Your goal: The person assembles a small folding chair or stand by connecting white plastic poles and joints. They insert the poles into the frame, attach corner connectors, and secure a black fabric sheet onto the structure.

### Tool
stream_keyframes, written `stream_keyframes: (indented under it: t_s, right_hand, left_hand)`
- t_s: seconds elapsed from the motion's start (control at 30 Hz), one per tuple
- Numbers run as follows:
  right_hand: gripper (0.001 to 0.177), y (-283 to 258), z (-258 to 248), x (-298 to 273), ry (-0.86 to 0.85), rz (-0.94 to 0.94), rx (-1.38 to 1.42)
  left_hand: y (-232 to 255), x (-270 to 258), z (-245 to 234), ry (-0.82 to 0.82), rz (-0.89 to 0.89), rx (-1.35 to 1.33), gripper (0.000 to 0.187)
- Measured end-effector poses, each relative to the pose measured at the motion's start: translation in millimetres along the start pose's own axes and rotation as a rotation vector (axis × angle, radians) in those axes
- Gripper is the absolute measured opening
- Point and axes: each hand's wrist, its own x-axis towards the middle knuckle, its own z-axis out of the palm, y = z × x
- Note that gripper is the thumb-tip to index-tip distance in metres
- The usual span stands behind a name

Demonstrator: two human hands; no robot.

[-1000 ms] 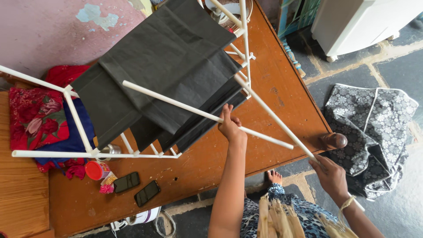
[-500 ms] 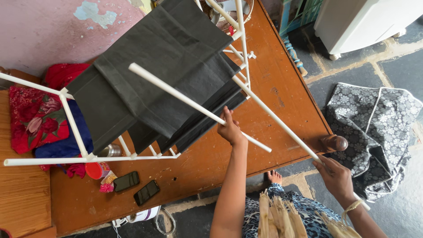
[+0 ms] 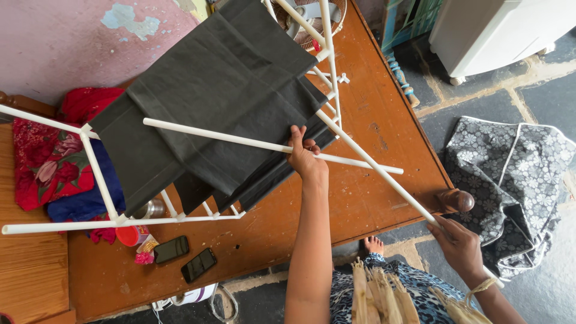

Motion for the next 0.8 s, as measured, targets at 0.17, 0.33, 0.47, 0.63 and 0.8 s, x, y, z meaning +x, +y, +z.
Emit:
stream_keyframes:
  t_s: [0.17, 0.33, 0.47, 0.63, 0.8]
  right_hand:
    - [0.038, -39.1, -10.9, 10.5, 0.008, -0.090, 0.035]
    - [0.033, -82.7, -12.0, 40.1, -0.114, 0.085, 0.086]
    - [0.029, -120.1, -5.2, 67.5, -0.051, -0.092, 0.178]
    - [0.031, -153.1, -22.1, 89.9, -0.124, -0.046, 0.035]
    - [0.031, -159.8, -44.0, 97.1, -0.092, -0.101, 0.031]
  left_hand:
    - [-2.5, -5.7, 2.2, 0.038, -0.001, 0.039, 0.027]
    - [-4.5, -23.0, 2.0, 0.001, 0.010, 0.064, 0.029]
    - [6.4, -33.3, 8.9, -0.039, 0.026, 0.059, 0.029]
    - [26.1, -36.3, 12.8, -0.049, 0.081, 0.056, 0.025]
    - [43.7, -4.7, 12.8, -0.032, -0.115, -0.103, 0.041]
